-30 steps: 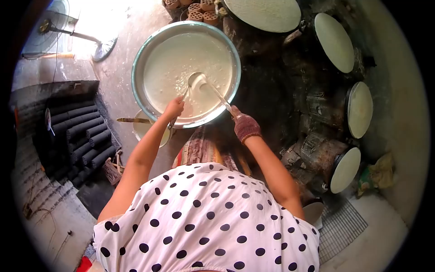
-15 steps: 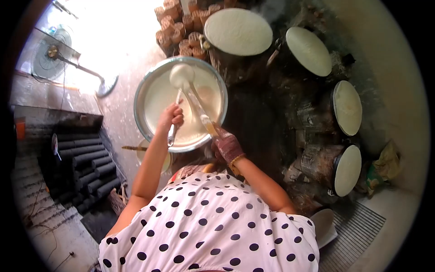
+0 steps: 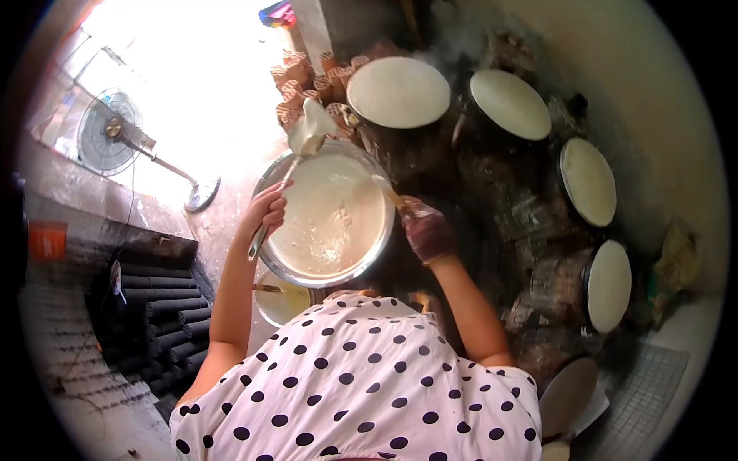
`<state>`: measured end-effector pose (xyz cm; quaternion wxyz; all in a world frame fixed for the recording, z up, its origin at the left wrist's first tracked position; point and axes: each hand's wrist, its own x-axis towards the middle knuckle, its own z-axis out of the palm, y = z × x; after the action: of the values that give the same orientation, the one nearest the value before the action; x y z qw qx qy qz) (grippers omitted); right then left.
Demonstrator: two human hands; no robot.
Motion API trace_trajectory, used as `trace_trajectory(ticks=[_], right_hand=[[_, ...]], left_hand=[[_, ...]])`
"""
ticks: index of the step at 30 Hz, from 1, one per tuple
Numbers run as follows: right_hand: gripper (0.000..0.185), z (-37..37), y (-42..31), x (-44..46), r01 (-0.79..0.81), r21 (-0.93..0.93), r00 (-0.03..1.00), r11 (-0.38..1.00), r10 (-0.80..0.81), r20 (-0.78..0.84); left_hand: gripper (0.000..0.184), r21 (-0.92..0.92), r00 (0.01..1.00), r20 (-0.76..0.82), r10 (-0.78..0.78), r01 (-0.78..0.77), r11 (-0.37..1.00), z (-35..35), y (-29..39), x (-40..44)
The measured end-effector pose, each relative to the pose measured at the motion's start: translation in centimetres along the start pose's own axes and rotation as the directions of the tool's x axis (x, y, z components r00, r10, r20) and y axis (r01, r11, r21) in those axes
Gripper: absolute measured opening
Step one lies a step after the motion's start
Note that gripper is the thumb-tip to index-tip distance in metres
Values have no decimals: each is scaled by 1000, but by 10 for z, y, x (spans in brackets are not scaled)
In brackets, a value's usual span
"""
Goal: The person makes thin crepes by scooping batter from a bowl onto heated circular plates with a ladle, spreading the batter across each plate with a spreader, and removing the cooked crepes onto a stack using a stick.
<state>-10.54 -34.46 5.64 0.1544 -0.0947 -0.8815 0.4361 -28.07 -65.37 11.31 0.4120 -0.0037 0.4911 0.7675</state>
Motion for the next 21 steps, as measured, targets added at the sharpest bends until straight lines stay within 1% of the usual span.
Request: trace_trajectory(ticks=[1,2,3,4,5,6,7,8,9,10,11,13,14,15,16,17,18,19,20,21], right_hand=[[27,9,13,-10,-36,0,999,999,36,-12],[33,16,18,-18,72,-361,997,930,-81,-11],[41,17,28,-28,147,-677,985,722,-171,31],[49,18,46,-51,72,-645,997,761,-77,20],[52,5,37,-77,-13,-611,995,791,-50,-86],[48,-7,40,-106,-111,-562,990,820,43,-132],[46,-21,45,-133,-204,-505,976,839,132,-175],[46,-29,59,-157,-264,-512,960,817,168,-225],[46,-31,79,-185,-349,-418,920,839,222,-323],[46,-33,88,-212,-422,-312,868,852,280,-409],[46,-36,86,-234,-472,-303,838,828,315,-446],[42,-55,91,-265,-589,-427,758,686,286,-586],[42,-68,87,-284,-630,-409,717,660,291,-633],[40,-83,77,-308,-666,-384,657,639,260,-707],[39,-85,56,-318,-701,-366,600,612,230,-766],[39,-97,61,-344,-726,-344,565,596,232,-792],[37,-104,63,-367,-743,-150,434,653,298,-850],[35,-107,63,-385,-721,46,298,692,369,-880],[35,-105,69,-405,-732,64,257,678,362,-896],[32,-99,83,-427,-908,110,132,405,524,-842]], left_hand=[[31,8,999,11,-35,35,999,2,-12,13],[30,-201,991,35,-130,135,970,11,-23,28],[30,-387,970,81,-229,242,890,26,-31,45],[32,-329,976,97,-194,216,919,42,-45,48],[35,-143,987,117,-111,127,981,58,-55,45],[36,116,990,134,-38,22,993,71,-71,42],[38,354,982,183,44,-107,929,85,-87,40],[40,359,982,189,-20,-50,932,104,-105,42],[42,367,978,188,-86,12,930,124,-122,44],[39,185,910,351,-222,166,969,134,-137,65],[39,12,837,394,-381,410,912,163,-149,81],[39,18,781,315,-540,564,826,226,-181,98],[40,244,802,392,-451,382,891,245,-204,94],[41,438,797,483,-363,139,888,269,-221,80],[41,516,776,487,-400,113,849,281,-217,68],[42,596,765,480,-428,73,800,311,-234,52],[39,634,714,490,-500,102,767,339,-250,39],[39,652,690,504,-520,91,753,363,-271,39],[33,586,576,472,-667,360,726,389,-300,47],[28,505,421,452,-786,606,615,417,-333,57]])
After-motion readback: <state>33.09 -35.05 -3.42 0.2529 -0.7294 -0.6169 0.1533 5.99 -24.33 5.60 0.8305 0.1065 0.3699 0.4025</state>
